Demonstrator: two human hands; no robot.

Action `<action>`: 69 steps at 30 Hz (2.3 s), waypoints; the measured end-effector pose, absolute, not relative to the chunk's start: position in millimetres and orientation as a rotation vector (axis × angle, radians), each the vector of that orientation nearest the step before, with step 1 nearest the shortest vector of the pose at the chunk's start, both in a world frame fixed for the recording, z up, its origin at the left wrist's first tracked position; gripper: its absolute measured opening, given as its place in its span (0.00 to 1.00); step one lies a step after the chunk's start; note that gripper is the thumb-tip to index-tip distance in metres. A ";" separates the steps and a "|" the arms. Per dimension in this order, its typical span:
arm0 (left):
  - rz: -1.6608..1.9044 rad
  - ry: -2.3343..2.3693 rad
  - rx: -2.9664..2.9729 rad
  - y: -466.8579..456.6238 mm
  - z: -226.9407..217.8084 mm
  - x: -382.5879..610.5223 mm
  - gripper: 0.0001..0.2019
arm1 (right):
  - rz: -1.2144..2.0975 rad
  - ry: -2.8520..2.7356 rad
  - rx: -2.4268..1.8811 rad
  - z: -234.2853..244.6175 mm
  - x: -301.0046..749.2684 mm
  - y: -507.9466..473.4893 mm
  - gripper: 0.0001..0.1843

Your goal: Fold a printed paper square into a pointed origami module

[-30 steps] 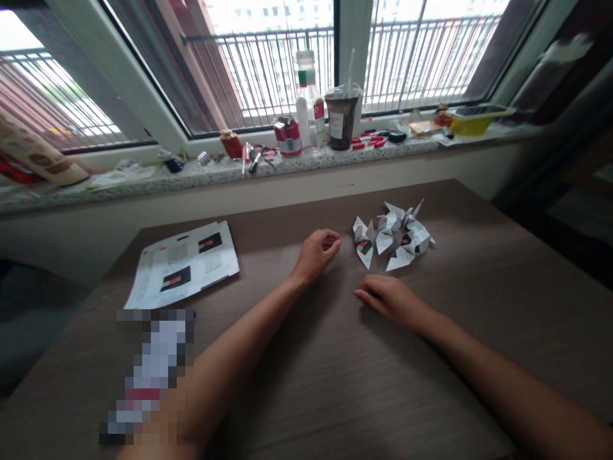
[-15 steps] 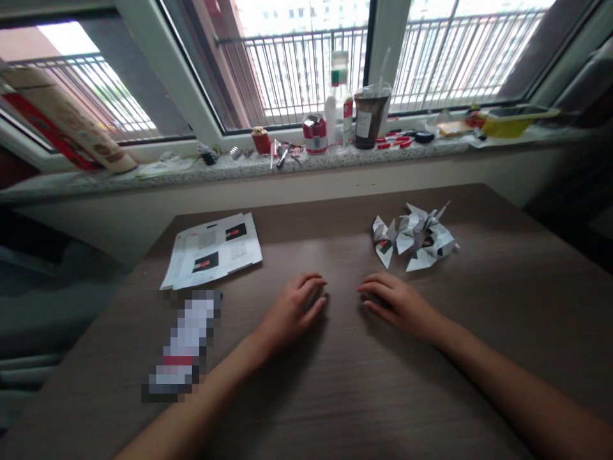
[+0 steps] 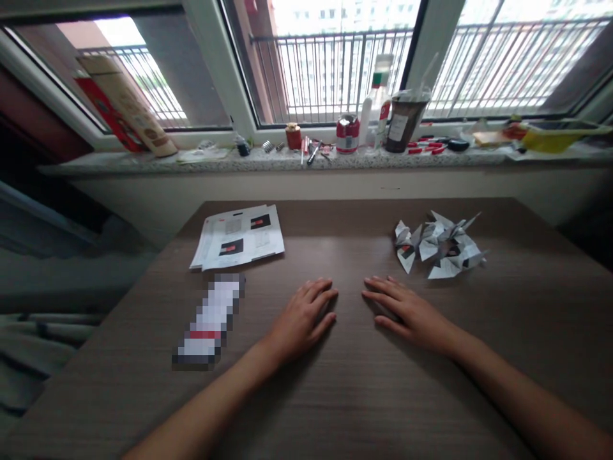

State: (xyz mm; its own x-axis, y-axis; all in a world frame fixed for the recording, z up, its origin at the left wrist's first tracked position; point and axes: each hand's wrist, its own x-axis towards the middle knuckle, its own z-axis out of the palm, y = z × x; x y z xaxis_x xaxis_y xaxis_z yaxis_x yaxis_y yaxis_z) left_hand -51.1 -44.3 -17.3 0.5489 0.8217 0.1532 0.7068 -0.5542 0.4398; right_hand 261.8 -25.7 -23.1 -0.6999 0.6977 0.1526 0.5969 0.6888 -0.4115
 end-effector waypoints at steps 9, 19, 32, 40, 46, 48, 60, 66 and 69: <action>0.690 1.302 2.300 -32.9 -7.0 -66.3 0.18 | 0.484 -2.620 -1.048 -26.1 264.7 -24.9 0.29; 0.857 1.831 2.357 20.5 1.4 -114.9 0.09 | 0.494 -2.602 -1.048 -28.5 267.1 -24.6 0.30; 0.588 2.080 2.312 42.8 -0.1 -137.7 0.07 | 0.525 -2.570 -1.047 -26.8 266.5 -24.7 0.31; 0.563 2.108 2.257 44.3 0.4 -141.4 0.08 | 0.520 -2.585 -1.052 -24.9 265.2 -24.5 0.30; 0.611 2.116 2.237 51.8 -1.1 -148.7 0.09 | 0.523 -2.567 -1.028 -28.1 266.4 -23.6 0.31; 0.635 2.109 2.235 54.8 -1.7 -151.1 0.08 | 0.520 -2.573 -1.028 -27.9 266.3 -23.8 0.31; 0.713 2.020 2.194 64.5 4.7 -165.2 0.01 | 0.513 -2.580 -1.036 -25.1 264.5 -24.7 0.29; 0.769 2.066 2.235 62.9 9.0 -160.6 0.05 | 0.499 -2.598 -1.040 -25.9 265.2 -24.3 0.29; 0.781 2.081 2.271 55.0 14.0 -153.5 0.06 | 0.486 -2.599 -1.041 -25.4 264.7 -24.5 0.29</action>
State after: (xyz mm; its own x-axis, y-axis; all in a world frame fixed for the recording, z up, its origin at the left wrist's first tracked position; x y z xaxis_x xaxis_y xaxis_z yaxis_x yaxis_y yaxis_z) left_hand -153.5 55.0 14.0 0.0218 0.9268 0.3749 0.9447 -0.1418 0.2956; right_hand 264.7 -24.5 -25.4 -0.6929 0.7056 0.1484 0.6044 0.6806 -0.4141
